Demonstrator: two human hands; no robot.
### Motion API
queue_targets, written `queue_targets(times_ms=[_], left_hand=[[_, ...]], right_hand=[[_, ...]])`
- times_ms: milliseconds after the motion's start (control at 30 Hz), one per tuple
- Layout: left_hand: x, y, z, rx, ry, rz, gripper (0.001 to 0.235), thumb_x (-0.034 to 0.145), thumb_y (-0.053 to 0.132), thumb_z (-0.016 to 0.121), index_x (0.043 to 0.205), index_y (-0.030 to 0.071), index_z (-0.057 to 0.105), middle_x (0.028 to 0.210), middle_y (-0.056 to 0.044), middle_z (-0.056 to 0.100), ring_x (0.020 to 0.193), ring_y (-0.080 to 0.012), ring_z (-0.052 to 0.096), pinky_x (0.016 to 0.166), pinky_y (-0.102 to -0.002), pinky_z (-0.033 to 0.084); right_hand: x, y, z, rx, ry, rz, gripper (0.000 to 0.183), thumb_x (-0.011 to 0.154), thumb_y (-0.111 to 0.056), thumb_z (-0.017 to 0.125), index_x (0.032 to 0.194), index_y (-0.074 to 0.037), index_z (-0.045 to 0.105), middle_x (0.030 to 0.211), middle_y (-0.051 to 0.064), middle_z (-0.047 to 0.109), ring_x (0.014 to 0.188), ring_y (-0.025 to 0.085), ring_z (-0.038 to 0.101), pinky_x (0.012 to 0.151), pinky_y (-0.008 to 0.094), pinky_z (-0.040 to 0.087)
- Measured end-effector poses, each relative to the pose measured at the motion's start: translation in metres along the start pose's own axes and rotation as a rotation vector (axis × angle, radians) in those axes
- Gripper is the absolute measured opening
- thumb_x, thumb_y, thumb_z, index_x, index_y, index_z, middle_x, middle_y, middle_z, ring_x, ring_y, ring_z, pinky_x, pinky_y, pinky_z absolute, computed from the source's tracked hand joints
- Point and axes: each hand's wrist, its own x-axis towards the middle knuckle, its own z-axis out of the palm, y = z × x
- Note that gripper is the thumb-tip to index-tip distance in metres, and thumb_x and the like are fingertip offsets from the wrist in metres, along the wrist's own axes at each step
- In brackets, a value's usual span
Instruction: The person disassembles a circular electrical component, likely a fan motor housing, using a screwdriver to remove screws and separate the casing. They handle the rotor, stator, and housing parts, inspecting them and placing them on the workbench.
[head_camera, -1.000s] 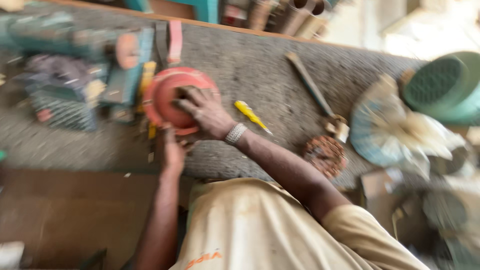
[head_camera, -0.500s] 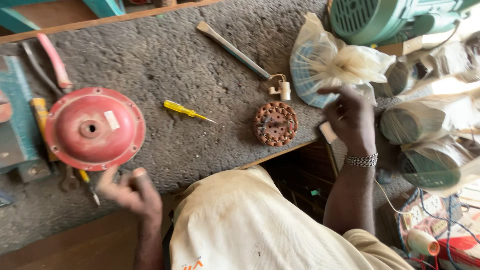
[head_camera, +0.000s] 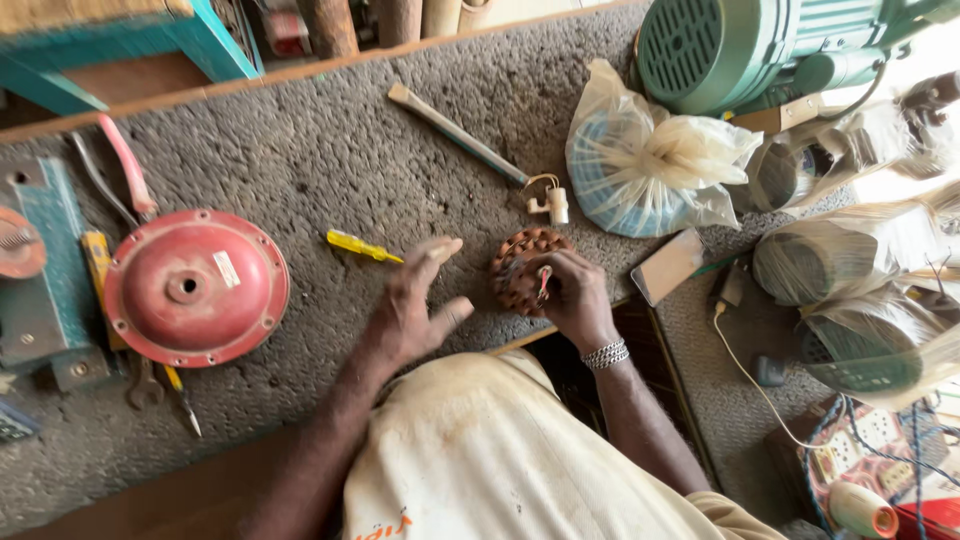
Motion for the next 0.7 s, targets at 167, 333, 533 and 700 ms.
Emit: queue_targets(times_ms=[167,333,533,700], left_hand=[[-0.017,0.0,0.011,-0.81,0.01,-0.644,0.1,0.081,0.057,0.075,0.156,0.012,0.025,0.146,-0.018,0.049,0.129,-0.0292,0.056,0.106,-0.048,0.05],[-0.038,-0.012,0.011,-1.246,0.219,-0.58,0.063,0.095,0.035,0.075,0.143,-0.001,0.055,0.128,-0.011,0.066,0.116,-0.0195,0.063,0.1,-0.038,0.053],[-0.072,-0.02,0.002,-1.181,0.435,-0.642,0.045,0.097,0.027,0.067,0.132,0.001,0.063,0.12,-0.007,0.071,0.11,-0.0167,0.067,0.097,-0.034,0.055],[-0.066,-0.027,0.013,-1.098,0.402,-0.613,0.047,0.096,0.027,0.067,0.133,-0.002,0.064,0.122,-0.01,0.072,0.111,-0.0182,0.068,0.098,-0.035,0.055]], right_hand=[[0.007,-0.036,0.008,0.302,-0.053,-0.249,0.028,0.076,-0.001,0.085,0.099,-0.006,0.071,0.1,0.005,0.076,0.089,0.018,0.076,0.076,0.03,0.062],[0.015,-0.051,-0.001,0.48,-0.289,-0.438,0.028,0.089,0.001,0.077,0.116,-0.006,0.074,0.108,0.006,0.077,0.093,0.017,0.076,0.081,0.031,0.062],[0.061,0.004,-0.009,-0.354,0.178,-0.146,0.038,0.087,-0.026,0.087,0.117,-0.008,0.072,0.113,0.014,0.069,0.097,0.033,0.07,0.079,0.046,0.058],[0.066,0.051,0.026,-0.411,0.087,0.012,0.055,0.078,-0.026,0.089,0.127,-0.013,0.066,0.123,0.021,0.054,0.094,0.037,0.067,0.076,0.047,0.058]])
